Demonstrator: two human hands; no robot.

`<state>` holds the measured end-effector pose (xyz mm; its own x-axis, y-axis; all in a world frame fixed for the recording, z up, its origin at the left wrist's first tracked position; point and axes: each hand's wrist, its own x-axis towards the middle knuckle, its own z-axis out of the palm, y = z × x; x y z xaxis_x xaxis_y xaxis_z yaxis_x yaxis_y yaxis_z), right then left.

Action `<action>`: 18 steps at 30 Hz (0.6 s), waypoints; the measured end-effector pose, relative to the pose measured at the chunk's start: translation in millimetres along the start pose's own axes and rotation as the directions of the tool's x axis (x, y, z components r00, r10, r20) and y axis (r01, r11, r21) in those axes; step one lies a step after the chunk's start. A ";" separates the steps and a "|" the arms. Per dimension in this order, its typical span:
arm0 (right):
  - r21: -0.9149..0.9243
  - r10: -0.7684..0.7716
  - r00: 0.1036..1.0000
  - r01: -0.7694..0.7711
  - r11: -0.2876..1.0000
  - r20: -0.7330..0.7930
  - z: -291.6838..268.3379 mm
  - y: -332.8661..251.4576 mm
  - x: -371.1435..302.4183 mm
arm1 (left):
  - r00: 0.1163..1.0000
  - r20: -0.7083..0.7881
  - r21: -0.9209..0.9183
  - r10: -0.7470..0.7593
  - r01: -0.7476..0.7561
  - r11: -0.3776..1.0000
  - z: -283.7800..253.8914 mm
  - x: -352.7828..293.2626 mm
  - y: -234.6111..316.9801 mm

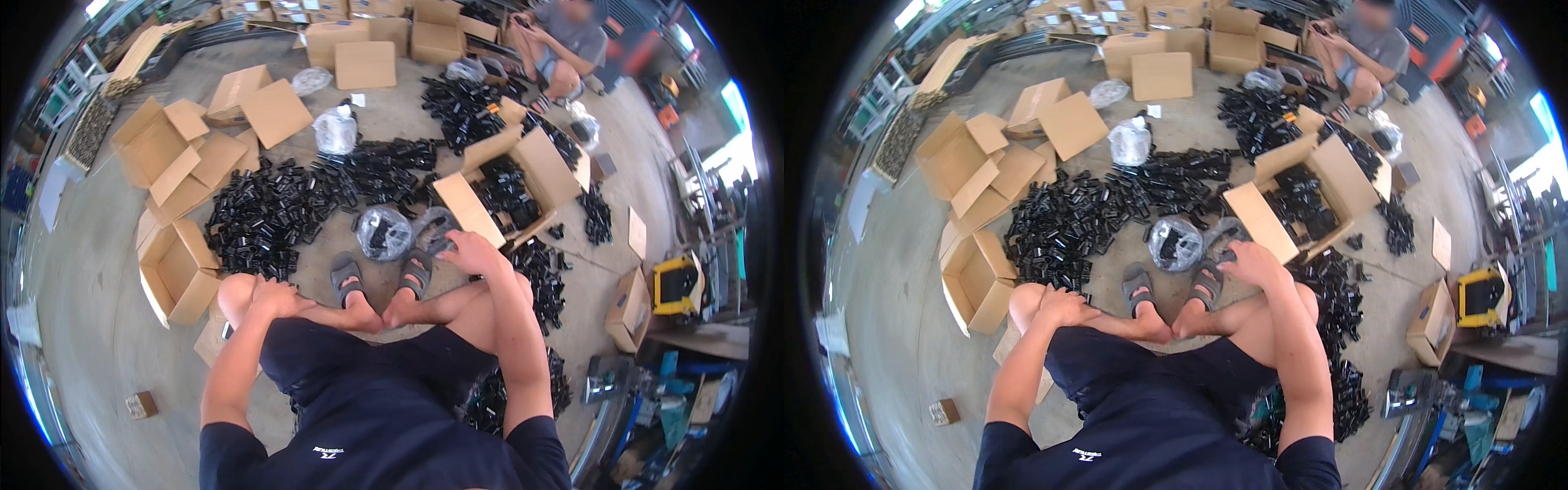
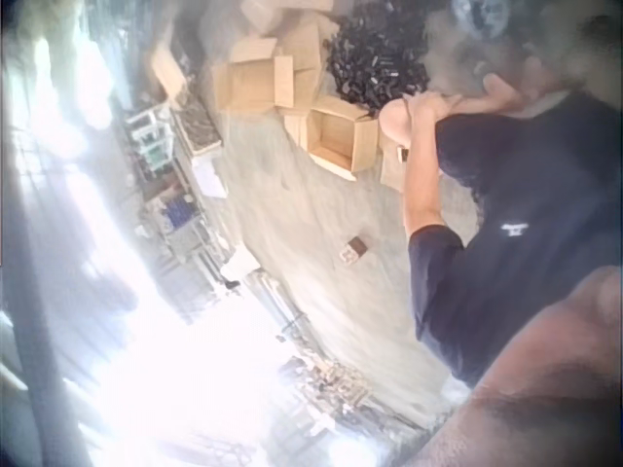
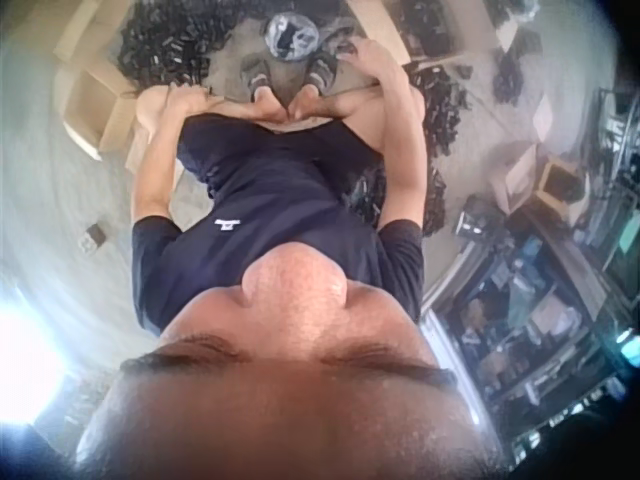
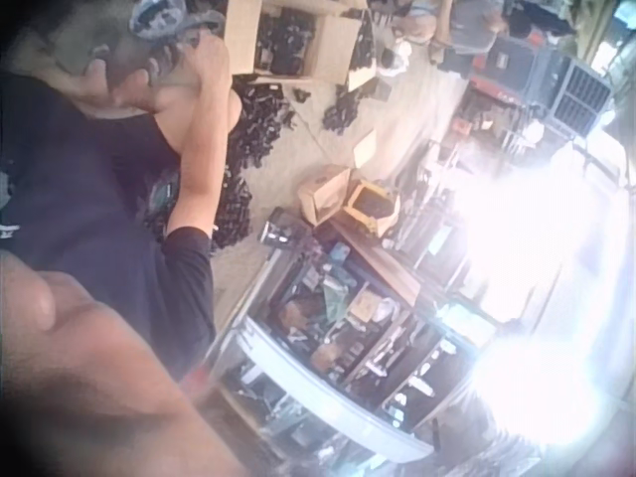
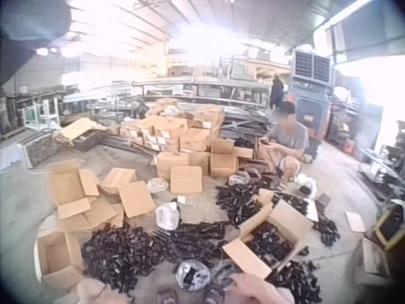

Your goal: The person assembles small black plastic components by hand, places them into a plastic bag, and then stacks cardboard boxes in a warehouse area.

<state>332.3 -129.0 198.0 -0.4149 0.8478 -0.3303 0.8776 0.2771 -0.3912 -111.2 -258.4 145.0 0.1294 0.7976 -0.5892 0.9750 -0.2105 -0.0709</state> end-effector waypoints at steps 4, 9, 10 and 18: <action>-0.001 -0.021 0.999 0.021 1.000 -0.046 3.3 6.1 0.5 | 0.993 -0.086 -0.452 -0.082 0.034 0.891 -31.8 -22.1 2.3; 0.026 0.072 0.997 -0.072 0.997 0.005 -8.2 5.1 -8.9 | 0.833 -0.410 -0.794 -0.371 -0.127 0.594 -47.3 -18.6 -25.4; 0.034 0.084 0.996 -0.084 0.996 0.014 -7.2 2.5 -7.3 | 0.812 -0.412 -0.790 -0.414 -0.092 0.606 -40.2 -16.5 -47.0; 0.059 0.124 0.991 -0.127 0.990 0.050 0.8 -1.2 1.1 | 0.777 -0.266 -0.719 -0.571 0.234 0.654 -5.8 -18.5 -97.4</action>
<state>330.6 -128.8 197.5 -0.3146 0.8516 -0.4192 0.9074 0.1402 -0.3962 -207.5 -249.4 167.5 -0.4081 0.8902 -0.2027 0.7979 0.4557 0.3945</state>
